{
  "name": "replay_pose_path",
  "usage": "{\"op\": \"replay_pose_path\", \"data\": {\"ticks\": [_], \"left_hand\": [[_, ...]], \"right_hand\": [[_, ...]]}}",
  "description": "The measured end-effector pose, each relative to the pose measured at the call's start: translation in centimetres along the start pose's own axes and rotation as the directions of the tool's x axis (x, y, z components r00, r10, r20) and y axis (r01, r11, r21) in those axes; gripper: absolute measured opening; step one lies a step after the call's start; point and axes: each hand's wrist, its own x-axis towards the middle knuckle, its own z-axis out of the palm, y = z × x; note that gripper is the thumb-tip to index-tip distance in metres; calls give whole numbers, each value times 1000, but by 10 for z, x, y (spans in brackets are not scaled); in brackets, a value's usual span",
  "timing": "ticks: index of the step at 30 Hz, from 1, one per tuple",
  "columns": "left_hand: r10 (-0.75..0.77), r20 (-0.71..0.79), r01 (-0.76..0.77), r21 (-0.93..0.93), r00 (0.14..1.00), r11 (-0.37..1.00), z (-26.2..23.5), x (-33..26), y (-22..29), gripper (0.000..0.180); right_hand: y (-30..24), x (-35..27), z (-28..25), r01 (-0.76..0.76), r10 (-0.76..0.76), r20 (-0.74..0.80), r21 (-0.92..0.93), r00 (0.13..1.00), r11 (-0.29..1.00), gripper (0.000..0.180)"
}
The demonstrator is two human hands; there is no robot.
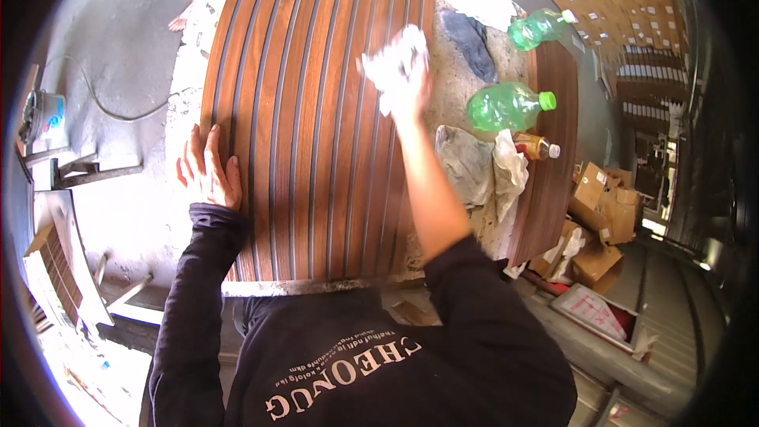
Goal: The person applies liquid from a bottle to a cloth and wipes wooden slatted panels, then picks up and turns a panel over.
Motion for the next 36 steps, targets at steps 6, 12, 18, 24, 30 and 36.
{"op": "replay_pose_path", "data": {"ticks": [6,12,18,24,30,36], "left_hand": [[1,4,-1,41,1000,999,-10,2,-6,55],[-26,-26,22,-147,999,989,-25,-22,-15,58],[-180,32,182,-78,983,980,-44,-127,-11,63],[-246,28,247,-178,969,952,-54,-129,-17,50],[-311,6,308,-167,950,937,-65,-151,-34,44],[-288,-32,285,-75,957,956,-68,-158,-32,42]], "right_hand": [[-54,-90,-20,-637,655,48,298,754,711,53],[-125,-191,-108,-516,459,236,362,856,776,31],[-67,-125,-129,-517,518,215,-69,828,853,55],[-60,-132,-96,-590,605,169,-133,778,796,47],[-92,-159,-86,-465,487,225,-147,844,873,55],[-104,-171,-86,-290,369,81,-475,926,831,72]]}}
